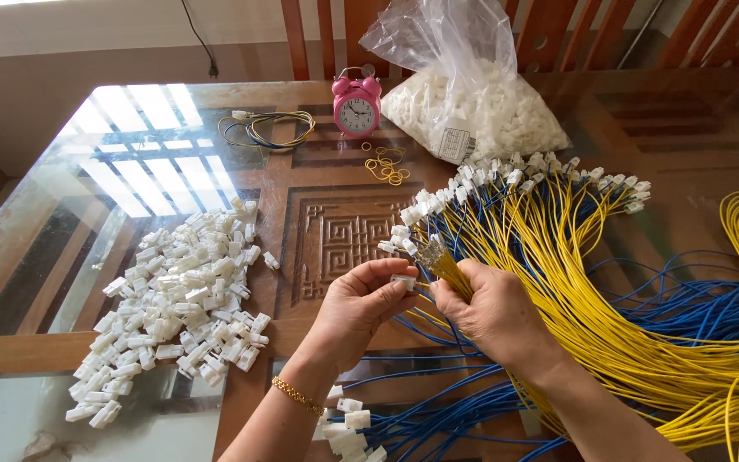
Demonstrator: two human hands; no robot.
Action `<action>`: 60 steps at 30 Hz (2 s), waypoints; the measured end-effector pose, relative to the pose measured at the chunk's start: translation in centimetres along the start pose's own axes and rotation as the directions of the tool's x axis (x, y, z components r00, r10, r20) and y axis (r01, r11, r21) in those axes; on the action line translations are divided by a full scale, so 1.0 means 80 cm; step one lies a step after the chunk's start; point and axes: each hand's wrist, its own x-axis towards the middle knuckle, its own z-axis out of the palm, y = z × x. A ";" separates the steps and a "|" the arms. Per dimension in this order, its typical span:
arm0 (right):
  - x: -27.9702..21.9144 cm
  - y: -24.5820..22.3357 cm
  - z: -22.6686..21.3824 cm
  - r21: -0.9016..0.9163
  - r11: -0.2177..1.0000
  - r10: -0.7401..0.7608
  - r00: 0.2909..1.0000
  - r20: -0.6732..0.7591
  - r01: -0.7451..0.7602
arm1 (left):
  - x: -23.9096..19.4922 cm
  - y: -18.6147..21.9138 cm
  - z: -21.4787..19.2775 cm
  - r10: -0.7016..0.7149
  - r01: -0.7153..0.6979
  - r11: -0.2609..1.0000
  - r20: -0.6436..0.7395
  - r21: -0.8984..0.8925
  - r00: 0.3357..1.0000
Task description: The person repeatedly picks white plastic connectors and attaches them to the ends of yellow and blue network cables. They handle the cables one at a time, aligning the connector with the cable end and pressing it into place. Finished cables are set aside on the table.
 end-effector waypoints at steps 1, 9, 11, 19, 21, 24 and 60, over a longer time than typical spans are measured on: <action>0.000 0.001 0.002 -0.001 1.000 -0.026 1.000 -0.006 0.026 | 0.001 -0.001 -0.001 0.005 -0.005 1.000 0.002 0.003 1.000; -0.002 0.002 0.005 0.014 0.999 -0.035 0.999 -0.004 0.035 | -0.004 0.004 0.006 -0.015 0.015 0.999 0.003 0.035 1.000; 0.001 0.009 0.007 0.076 0.996 -0.050 0.999 0.015 0.049 | -0.005 0.004 0.006 -0.010 0.010 0.998 -0.003 0.057 1.000; 0.002 0.005 0.000 0.207 0.978 -0.010 0.991 0.134 -0.018 | 0.001 0.014 0.003 0.031 -0.027 0.978 -0.013 0.209 0.999; 0.005 0.001 -0.004 0.238 0.970 0.004 0.989 0.149 -0.040 | 0.005 0.016 -0.005 0.074 -0.061 0.953 -0.033 0.297 0.997; 0.013 -0.004 -0.009 0.278 0.960 -0.028 0.992 0.120 -0.007 | 0.011 0.014 -0.022 0.153 -0.087 0.874 -0.100 0.477 0.983; 0.012 0.034 0.005 0.380 0.925 -0.050 0.990 0.133 -0.005 | -0.050 0.093 -0.011 0.269 -0.205 0.511 0.071 0.835 0.960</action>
